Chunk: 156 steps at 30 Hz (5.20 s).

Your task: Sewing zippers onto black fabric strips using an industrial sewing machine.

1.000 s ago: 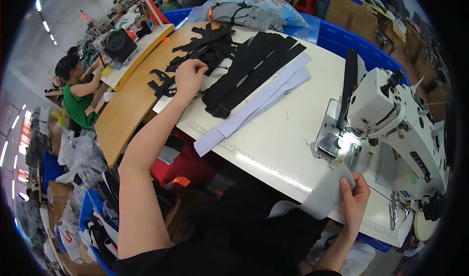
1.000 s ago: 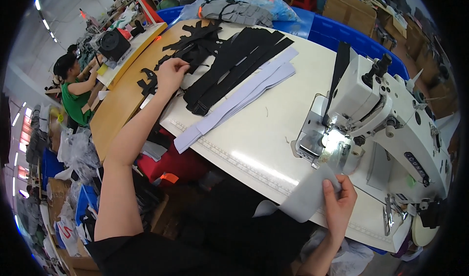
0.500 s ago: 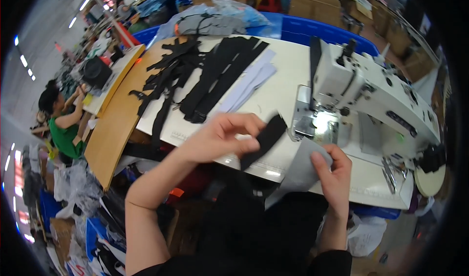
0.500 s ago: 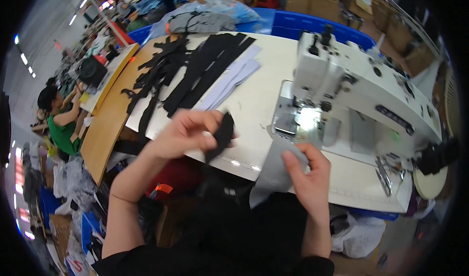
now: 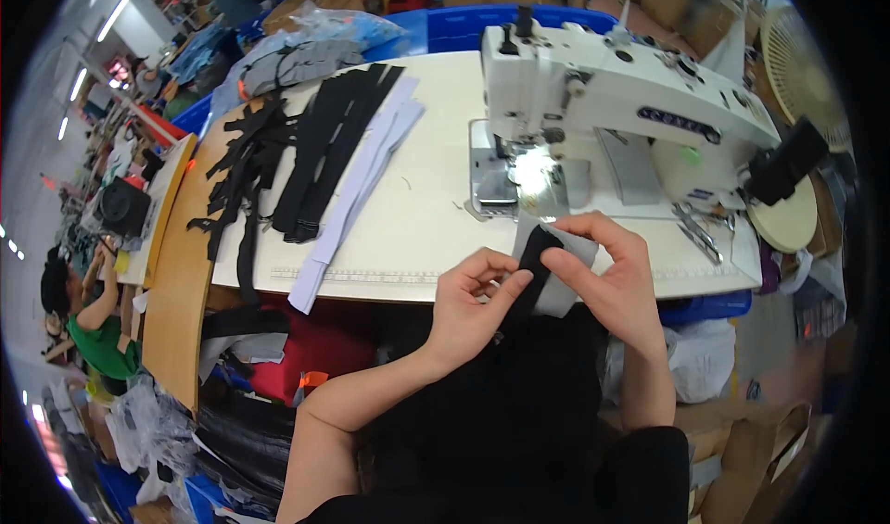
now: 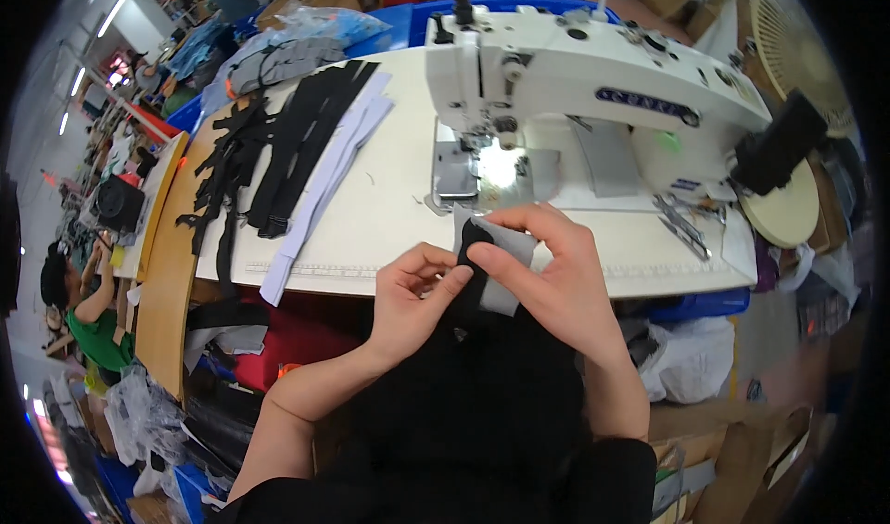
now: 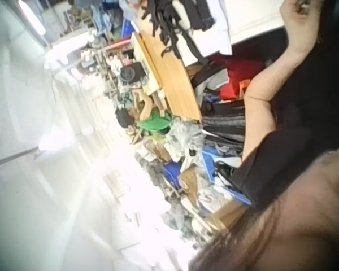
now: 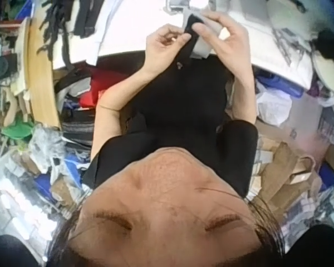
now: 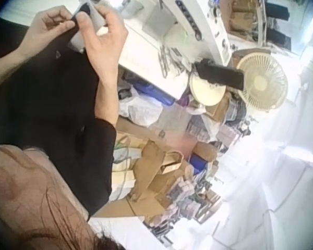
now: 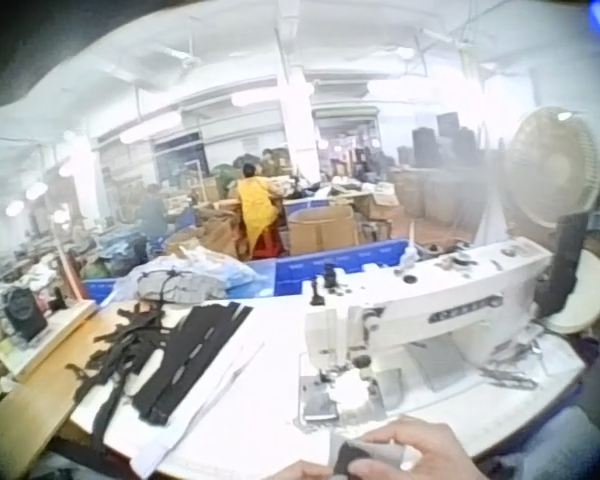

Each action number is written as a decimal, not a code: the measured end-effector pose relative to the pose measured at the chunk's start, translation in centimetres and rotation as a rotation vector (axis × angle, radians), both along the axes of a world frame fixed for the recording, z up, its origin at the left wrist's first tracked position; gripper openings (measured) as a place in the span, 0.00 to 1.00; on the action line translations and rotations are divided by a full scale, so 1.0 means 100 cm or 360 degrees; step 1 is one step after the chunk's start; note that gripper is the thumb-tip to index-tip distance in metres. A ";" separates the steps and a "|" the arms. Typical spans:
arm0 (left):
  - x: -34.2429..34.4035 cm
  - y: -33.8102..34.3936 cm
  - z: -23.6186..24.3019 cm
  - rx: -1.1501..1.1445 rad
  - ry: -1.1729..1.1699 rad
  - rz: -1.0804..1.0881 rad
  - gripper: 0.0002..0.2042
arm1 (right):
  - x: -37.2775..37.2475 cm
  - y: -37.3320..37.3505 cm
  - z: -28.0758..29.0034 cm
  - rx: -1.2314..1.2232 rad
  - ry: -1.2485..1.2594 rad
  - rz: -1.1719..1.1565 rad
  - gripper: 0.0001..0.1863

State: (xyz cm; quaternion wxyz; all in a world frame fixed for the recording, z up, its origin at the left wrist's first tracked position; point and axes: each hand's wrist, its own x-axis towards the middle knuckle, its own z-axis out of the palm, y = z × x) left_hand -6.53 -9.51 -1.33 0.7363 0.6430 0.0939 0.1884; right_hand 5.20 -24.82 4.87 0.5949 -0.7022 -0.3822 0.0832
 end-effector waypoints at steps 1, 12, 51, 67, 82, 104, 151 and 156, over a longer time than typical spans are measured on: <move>-0.001 -0.002 0.001 0.0105 -0.0062 0.0052 0.08 | 0.001 -0.003 -0.001 -0.0011 0.0008 -0.0031 0.14; 0.012 -0.008 -0.002 -0.0147 -0.0079 0.0018 0.09 | -0.001 -0.011 -0.010 -0.0150 0.0155 -0.0075 0.12; 0.054 0.004 -0.017 -0.0538 -0.0143 -0.0240 0.08 | 0.017 -0.009 0.006 -0.0451 -0.0570 -0.0306 0.05; 0.060 0.034 -0.024 -0.0139 0.0302 -0.0122 0.09 | 0.077 0.030 -0.035 -0.0937 0.0072 -0.0007 0.12; 0.083 0.073 -0.029 0.1558 -0.0123 -0.0177 0.08 | 0.113 0.080 -0.065 -0.1215 -0.0563 -0.0328 0.11; 0.089 0.077 -0.038 0.1299 -0.0192 -0.0132 0.06 | 0.135 0.092 -0.125 -0.0594 -0.0256 -0.0613 0.15; 0.091 0.241 -0.018 0.2175 0.0543 0.0740 0.16 | 0.138 0.075 -0.124 -0.0744 -0.0432 -0.0560 0.21; 0.085 0.247 -0.024 0.1765 0.0736 0.0752 0.20 | 0.120 0.060 -0.077 -0.0862 -0.0506 -0.0623 0.26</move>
